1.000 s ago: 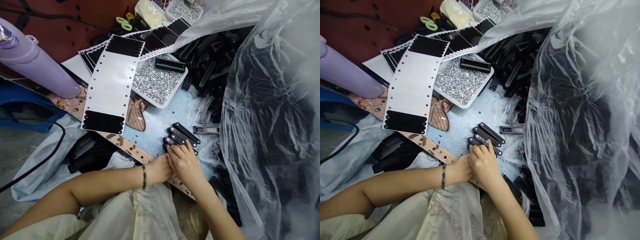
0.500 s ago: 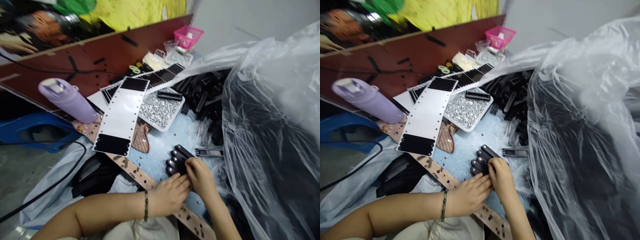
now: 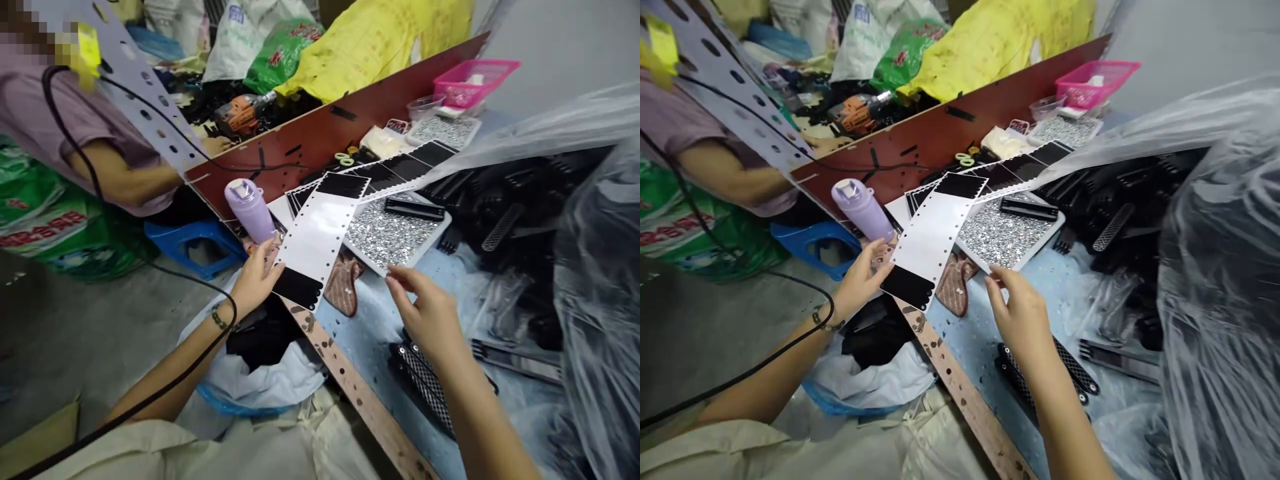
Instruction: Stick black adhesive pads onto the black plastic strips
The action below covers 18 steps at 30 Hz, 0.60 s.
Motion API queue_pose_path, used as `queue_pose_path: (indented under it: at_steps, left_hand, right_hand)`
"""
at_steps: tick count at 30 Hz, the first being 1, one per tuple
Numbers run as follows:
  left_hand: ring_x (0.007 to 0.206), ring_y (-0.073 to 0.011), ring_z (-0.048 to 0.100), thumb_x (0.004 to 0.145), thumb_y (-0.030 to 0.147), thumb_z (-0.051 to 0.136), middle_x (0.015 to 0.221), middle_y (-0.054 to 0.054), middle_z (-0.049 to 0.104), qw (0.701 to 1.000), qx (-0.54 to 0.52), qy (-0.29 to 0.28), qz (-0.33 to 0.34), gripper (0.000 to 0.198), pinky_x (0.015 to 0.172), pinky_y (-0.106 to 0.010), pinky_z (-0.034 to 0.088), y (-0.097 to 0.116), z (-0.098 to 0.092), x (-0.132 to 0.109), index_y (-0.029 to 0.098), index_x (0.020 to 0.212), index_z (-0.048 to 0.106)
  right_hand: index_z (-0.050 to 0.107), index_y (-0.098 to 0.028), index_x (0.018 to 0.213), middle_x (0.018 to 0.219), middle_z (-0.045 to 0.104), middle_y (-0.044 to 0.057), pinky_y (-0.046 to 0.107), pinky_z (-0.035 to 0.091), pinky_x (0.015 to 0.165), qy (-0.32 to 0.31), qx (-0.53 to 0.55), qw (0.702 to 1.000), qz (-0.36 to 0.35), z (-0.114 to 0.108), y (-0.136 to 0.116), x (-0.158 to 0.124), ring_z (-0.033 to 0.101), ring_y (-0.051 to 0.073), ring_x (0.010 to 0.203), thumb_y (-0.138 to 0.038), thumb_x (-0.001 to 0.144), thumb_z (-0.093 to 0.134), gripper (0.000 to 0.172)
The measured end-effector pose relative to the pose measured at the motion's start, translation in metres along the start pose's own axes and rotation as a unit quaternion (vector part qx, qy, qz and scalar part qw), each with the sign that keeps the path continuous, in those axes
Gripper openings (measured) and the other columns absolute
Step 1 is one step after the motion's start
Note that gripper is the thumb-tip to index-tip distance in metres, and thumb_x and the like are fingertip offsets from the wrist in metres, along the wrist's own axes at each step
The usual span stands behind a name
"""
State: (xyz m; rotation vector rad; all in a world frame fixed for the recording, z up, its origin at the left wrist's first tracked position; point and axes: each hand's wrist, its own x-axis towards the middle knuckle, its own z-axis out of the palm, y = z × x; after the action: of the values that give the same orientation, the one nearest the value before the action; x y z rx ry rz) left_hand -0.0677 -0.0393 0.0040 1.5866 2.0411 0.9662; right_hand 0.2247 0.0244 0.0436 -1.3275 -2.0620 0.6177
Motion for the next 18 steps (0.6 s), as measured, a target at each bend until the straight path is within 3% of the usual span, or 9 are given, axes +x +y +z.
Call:
queue_pose_path:
  at_steps: [2,4,7,9,12,14,16,18]
  left_hand:
    - [0.116,-0.0254,0.053,0.083,0.037,0.058,0.126,-0.013,0.054,0.996,-0.009,-0.058,-0.067,0.062,0.097,-0.041,0.045,-0.026,-0.004,0.001,0.017,0.137,0.033]
    - [0.11,-0.0242,0.056,0.076,0.035,0.065,0.119,-0.011,0.057,0.991,-0.032,-0.096,-0.092,0.072,0.094,-0.039,0.046,-0.039,0.001,0.0,0.017,0.138,0.032]
    - [0.099,-0.0211,0.06,0.07,0.025,0.069,0.109,-0.008,0.06,0.985,-0.099,-0.096,-0.106,0.08,0.091,-0.038,0.048,-0.04,0.013,0.001,0.019,0.139,0.03]
    - [0.096,-0.02,0.061,0.069,0.021,0.069,0.107,-0.008,0.06,0.966,-0.208,-0.098,-0.119,0.079,0.089,-0.037,0.049,-0.032,0.018,0.002,0.018,0.138,0.031]
    - [0.103,-0.0217,0.06,0.07,0.024,0.07,0.114,-0.011,0.061,0.904,-0.386,-0.123,-0.135,0.07,0.089,-0.036,0.049,-0.019,0.016,-0.003,0.016,0.133,0.039]
    - [0.106,-0.0231,0.059,0.072,0.026,0.071,0.113,-0.011,0.063,0.877,-0.425,-0.172,-0.145,0.058,0.092,-0.037,0.048,-0.013,0.012,-0.01,0.015,0.124,0.049]
    - [0.105,-0.0233,0.059,0.073,0.027,0.072,0.109,-0.01,0.066,0.878,-0.408,-0.203,-0.142,0.048,0.093,-0.037,0.047,-0.009,0.009,-0.017,0.014,0.115,0.055]
    - [0.103,-0.0225,0.059,0.073,0.028,0.072,0.106,-0.007,0.067,0.891,-0.389,-0.199,-0.12,0.043,0.093,-0.037,0.047,-0.006,0.009,-0.022,0.014,0.111,0.058]
  right_hand:
    - [0.061,-0.019,0.106,0.096,0.07,0.009,0.035,0.051,0.074,-0.069,0.036,0.997,0.028,0.024,-0.005,-0.012,0.066,0.021,0.082,-0.036,0.09,0.045,0.028]
    - [0.059,-0.019,0.105,0.096,0.07,0.01,0.035,0.051,0.074,-0.111,0.057,0.991,0.048,0.05,-0.013,-0.016,0.066,0.023,0.084,-0.032,0.091,0.043,0.026]
    - [0.056,-0.017,0.105,0.096,0.069,0.012,0.036,0.051,0.071,-0.109,0.056,0.991,0.055,0.084,-0.02,-0.011,0.067,0.025,0.083,-0.029,0.089,0.042,0.025]
    - [0.056,-0.015,0.109,0.096,0.068,0.014,0.037,0.05,0.073,-0.094,0.054,0.993,0.053,0.098,-0.019,-0.006,0.066,0.027,0.085,-0.03,0.088,0.043,0.028]
    - [0.055,-0.015,0.114,0.095,0.068,0.014,0.039,0.05,0.075,-0.084,0.052,0.993,0.058,0.105,-0.013,-0.002,0.066,0.027,0.086,-0.032,0.088,0.043,0.033]
    - [0.057,-0.016,0.111,0.09,0.068,0.011,0.038,0.051,0.072,-0.072,0.076,0.992,0.07,0.105,-0.008,-0.002,0.065,0.024,0.08,-0.031,0.086,0.047,0.031]
    - [0.057,-0.017,0.104,0.085,0.066,0.008,0.035,0.051,0.067,-0.047,0.133,0.987,0.084,0.103,-0.005,-0.004,0.063,0.02,0.072,-0.031,0.083,0.051,0.027]
    - [0.055,-0.018,0.101,0.085,0.063,0.007,0.032,0.051,0.064,-0.012,0.201,0.975,0.092,0.096,-0.003,-0.009,0.06,0.017,0.07,-0.031,0.081,0.053,0.024]
